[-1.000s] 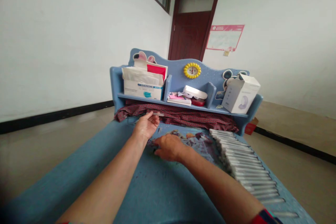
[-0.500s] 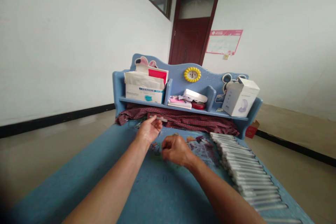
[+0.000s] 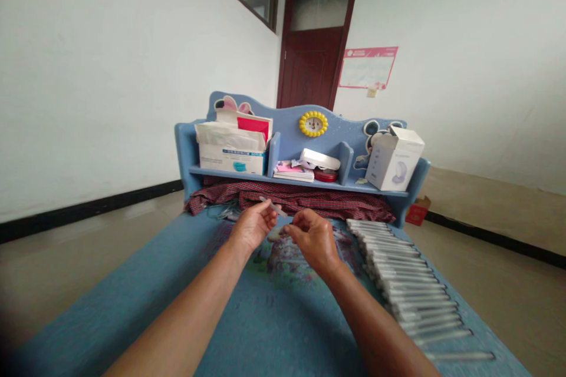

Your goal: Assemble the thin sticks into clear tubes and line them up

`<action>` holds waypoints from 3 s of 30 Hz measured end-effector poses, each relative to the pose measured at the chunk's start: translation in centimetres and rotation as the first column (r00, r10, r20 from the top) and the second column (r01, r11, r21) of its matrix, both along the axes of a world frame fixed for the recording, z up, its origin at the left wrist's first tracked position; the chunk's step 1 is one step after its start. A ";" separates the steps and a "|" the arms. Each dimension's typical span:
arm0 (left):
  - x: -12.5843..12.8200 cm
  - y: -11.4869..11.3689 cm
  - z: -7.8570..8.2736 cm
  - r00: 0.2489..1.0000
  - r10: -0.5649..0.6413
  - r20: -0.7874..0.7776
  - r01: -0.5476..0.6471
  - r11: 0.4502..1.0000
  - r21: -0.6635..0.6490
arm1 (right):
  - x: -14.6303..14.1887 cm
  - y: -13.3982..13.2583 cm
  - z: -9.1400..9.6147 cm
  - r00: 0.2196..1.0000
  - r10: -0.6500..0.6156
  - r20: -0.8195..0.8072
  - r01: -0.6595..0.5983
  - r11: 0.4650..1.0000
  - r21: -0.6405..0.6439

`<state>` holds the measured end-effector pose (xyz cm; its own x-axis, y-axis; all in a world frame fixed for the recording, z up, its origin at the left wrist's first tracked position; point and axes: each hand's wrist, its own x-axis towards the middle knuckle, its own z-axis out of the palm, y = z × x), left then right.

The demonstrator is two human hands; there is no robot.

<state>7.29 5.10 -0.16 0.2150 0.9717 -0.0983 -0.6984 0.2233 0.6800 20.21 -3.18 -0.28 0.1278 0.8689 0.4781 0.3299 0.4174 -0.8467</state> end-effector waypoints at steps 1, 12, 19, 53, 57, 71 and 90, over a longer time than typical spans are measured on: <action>0.1 -0.1 0.0 1.000 -0.006 -0.006 0.006 1.000 0.007 | 0.1 0.0 0.0 0.999 -0.019 0.041 0.019 1.000 0.013; 0.5 -0.6 -0.4 0.993 -0.042 -0.109 0.054 0.992 0.113 | 0.6 -0.3 -0.5 0.974 -0.130 0.186 0.122 0.991 0.053; 0.5 -0.7 -0.4 0.989 -0.044 -0.138 0.065 0.987 0.145 | 0.6 -0.3 -0.8 0.967 -0.153 0.204 0.143 0.988 0.062; 0.7 -1.6 0.2 0.960 -0.043 -0.277 0.130 0.943 0.305 | 0.6 -0.7 -1.8 0.974 -0.157 0.166 0.137 0.983 0.127; 0.6 -1.4 0.1 0.959 -0.044 -0.279 0.140 0.932 0.334 | 0.5 -0.1 -2.2 0.998 -0.024 -0.059 0.025 0.999 0.022; 0.8 -1.0 -0.3 0.955 0.065 -0.291 0.036 0.944 0.328 | 0.7 0.2 -3.0 0.988 -0.115 0.102 0.117 0.993 -0.019; 0.9 -0.8 -0.4 0.916 0.100 -0.389 0.039 0.942 0.332 | 0.2 0.1 -3.5 0.968 -0.148 0.202 0.158 0.987 -0.032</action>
